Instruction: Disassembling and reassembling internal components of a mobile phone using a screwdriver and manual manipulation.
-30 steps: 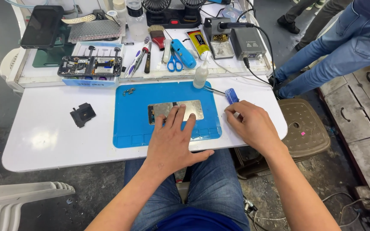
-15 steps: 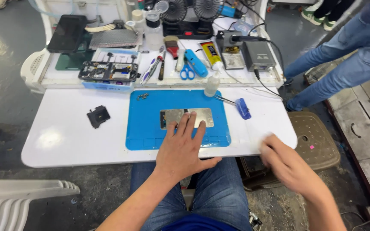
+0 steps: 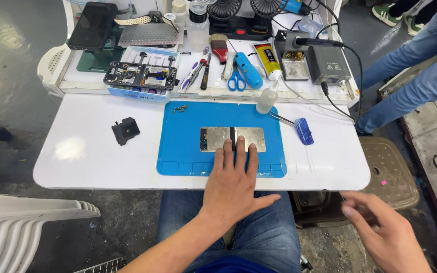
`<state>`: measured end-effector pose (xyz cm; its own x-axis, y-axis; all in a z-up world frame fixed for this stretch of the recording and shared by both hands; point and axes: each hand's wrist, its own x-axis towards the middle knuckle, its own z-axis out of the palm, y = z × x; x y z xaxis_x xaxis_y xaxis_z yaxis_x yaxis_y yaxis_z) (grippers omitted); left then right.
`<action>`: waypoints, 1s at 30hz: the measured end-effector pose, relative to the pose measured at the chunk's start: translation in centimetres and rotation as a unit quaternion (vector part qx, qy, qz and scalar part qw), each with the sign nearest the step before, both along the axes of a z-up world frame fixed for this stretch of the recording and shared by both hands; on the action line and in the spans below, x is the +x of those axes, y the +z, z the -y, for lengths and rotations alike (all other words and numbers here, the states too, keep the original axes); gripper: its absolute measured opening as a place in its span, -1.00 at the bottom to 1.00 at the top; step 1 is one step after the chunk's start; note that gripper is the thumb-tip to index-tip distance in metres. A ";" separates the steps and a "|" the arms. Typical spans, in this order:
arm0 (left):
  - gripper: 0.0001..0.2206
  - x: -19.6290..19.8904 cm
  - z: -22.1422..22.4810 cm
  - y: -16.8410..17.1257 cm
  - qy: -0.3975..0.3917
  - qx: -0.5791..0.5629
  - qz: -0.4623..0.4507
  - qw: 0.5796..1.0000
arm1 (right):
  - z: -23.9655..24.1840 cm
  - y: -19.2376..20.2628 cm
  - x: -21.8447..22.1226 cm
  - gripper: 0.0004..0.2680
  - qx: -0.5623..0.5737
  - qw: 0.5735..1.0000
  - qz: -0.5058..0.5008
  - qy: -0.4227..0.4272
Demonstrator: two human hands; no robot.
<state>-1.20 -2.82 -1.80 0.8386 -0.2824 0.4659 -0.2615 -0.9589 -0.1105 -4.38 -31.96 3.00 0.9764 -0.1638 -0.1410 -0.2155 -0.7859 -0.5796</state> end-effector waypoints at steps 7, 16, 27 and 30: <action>0.17 0.3 2.5 -0.5 0.063 0.030 -0.032 0.997 | -11.7 2.9 9.2 -0.85 0.076 0.957 0.118 0.252; 0.14 0.5 3.8 1.0 0.103 0.192 -0.110 0.970 | -19.7 4.1 17.1 -0.82 0.005 0.913 0.003 0.408; 0.16 0.7 4.9 0.4 0.134 0.177 -0.135 0.966 | -22.1 5.2 17.4 -0.78 -0.081 0.900 -0.079 0.421; 0.20 0.8 5.0 0.7 0.137 0.192 -0.133 0.963 | -22.6 5.3 18.0 -0.62 -0.132 0.888 -0.103 0.428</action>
<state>-0.42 -7.86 -1.10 0.9813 -0.1418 0.1304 -0.0718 -0.8975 -0.4351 13.59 -9.35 8.34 0.7175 0.5717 -0.3979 0.4462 -0.8159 -0.3677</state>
